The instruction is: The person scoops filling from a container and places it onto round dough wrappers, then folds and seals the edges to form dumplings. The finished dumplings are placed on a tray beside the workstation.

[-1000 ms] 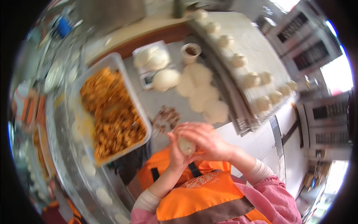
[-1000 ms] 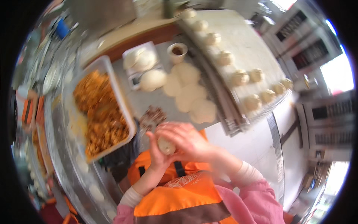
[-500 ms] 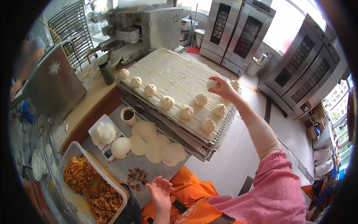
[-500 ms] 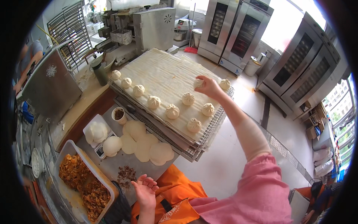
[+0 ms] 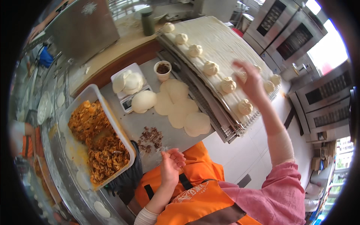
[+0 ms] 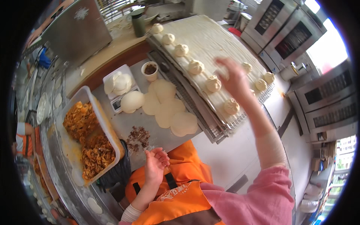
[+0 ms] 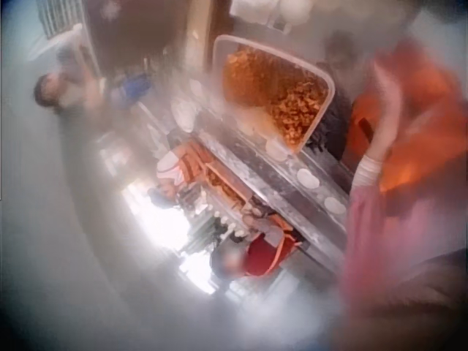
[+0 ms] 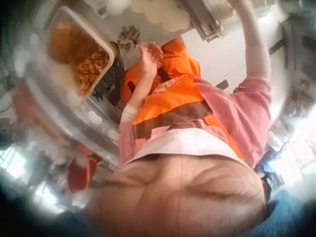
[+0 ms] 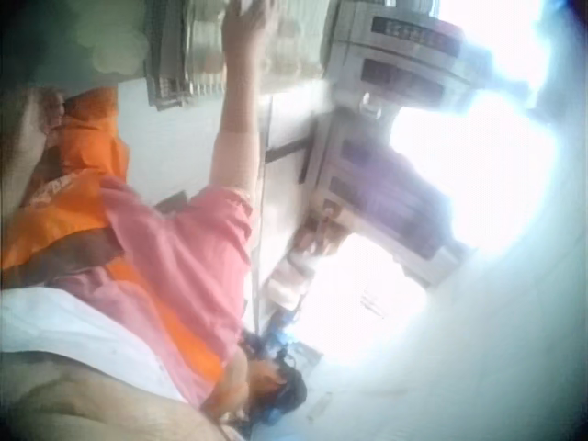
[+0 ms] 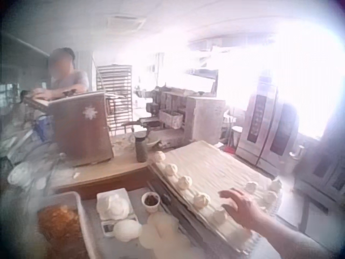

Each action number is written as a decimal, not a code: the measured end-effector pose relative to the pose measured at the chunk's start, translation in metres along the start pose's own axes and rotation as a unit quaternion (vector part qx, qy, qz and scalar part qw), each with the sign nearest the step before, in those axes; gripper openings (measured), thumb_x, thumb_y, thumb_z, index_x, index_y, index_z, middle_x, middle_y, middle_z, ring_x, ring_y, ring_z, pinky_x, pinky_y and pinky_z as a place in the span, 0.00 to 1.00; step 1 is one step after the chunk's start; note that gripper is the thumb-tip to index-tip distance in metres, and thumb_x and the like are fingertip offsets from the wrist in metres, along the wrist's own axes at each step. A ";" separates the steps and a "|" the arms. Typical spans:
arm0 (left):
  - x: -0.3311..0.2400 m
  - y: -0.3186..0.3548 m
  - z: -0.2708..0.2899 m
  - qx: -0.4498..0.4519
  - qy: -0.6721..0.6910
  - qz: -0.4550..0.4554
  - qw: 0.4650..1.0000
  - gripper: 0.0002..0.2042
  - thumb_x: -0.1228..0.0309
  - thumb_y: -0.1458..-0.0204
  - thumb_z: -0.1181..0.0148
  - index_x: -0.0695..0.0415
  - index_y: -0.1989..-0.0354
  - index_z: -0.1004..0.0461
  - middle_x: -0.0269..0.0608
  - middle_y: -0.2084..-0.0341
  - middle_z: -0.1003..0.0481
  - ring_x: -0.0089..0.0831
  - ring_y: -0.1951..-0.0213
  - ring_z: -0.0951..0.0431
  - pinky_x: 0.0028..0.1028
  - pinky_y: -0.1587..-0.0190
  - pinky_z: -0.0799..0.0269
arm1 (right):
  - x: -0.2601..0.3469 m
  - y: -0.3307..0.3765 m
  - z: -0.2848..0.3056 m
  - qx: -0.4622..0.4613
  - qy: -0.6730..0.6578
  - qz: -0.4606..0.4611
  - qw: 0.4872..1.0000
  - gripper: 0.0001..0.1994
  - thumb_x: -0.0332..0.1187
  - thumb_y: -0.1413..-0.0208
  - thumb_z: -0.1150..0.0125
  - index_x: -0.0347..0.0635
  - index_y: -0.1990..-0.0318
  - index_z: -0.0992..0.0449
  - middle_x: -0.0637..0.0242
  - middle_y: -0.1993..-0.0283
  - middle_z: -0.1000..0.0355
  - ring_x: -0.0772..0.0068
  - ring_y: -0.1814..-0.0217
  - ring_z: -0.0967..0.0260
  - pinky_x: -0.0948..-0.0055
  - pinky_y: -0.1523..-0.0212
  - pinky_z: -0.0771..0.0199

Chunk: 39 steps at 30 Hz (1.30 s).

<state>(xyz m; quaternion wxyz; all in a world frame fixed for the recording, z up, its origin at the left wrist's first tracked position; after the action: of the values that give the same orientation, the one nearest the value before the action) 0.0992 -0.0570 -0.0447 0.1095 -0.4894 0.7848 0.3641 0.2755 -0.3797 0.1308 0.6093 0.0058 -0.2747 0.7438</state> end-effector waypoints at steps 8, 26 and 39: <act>-0.001 0.015 -0.004 0.036 -0.030 0.000 0.999 0.25 0.45 0.36 0.62 0.57 0.55 0.31 0.37 0.68 0.26 0.26 0.67 0.25 0.25 0.65 0.29 | 0.079 0.048 -0.189 0.206 0.055 -0.035 0.976 0.20 0.37 0.53 0.33 0.41 0.52 0.27 0.56 0.54 0.26 0.53 0.52 0.28 0.58 0.53 0.28; 0.000 0.014 0.025 -0.033 0.011 -0.023 0.999 0.22 0.50 0.35 0.58 0.57 0.55 0.28 0.37 0.68 0.23 0.25 0.66 0.22 0.25 0.65 0.26 | 0.078 0.072 -0.221 0.076 0.003 -0.058 0.995 0.08 0.30 0.56 0.39 0.43 0.66 0.28 0.57 0.70 0.30 0.51 0.66 0.30 0.58 0.65 0.28; 0.004 0.006 0.037 -0.074 0.022 -0.045 0.996 0.23 0.48 0.38 0.53 0.57 0.55 0.27 0.37 0.69 0.23 0.27 0.66 0.21 0.25 0.65 0.25 | 0.083 0.076 -0.223 0.025 -0.109 0.050 0.992 0.07 0.21 0.58 0.40 0.41 0.70 0.28 0.57 0.73 0.30 0.53 0.68 0.30 0.61 0.67 0.30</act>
<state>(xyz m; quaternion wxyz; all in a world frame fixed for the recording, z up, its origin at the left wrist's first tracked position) 0.0857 -0.0336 -0.0704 0.0721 -0.5388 0.7353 0.4047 0.2578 -0.2200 -0.0599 0.5376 0.0882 -0.3211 0.7746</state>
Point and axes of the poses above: each hand's wrist, its own y-axis away from the middle knuckle, its own z-axis out of the back of the hand, x = y × z, the point moved 2 cm from there along -y, towards the middle knuckle
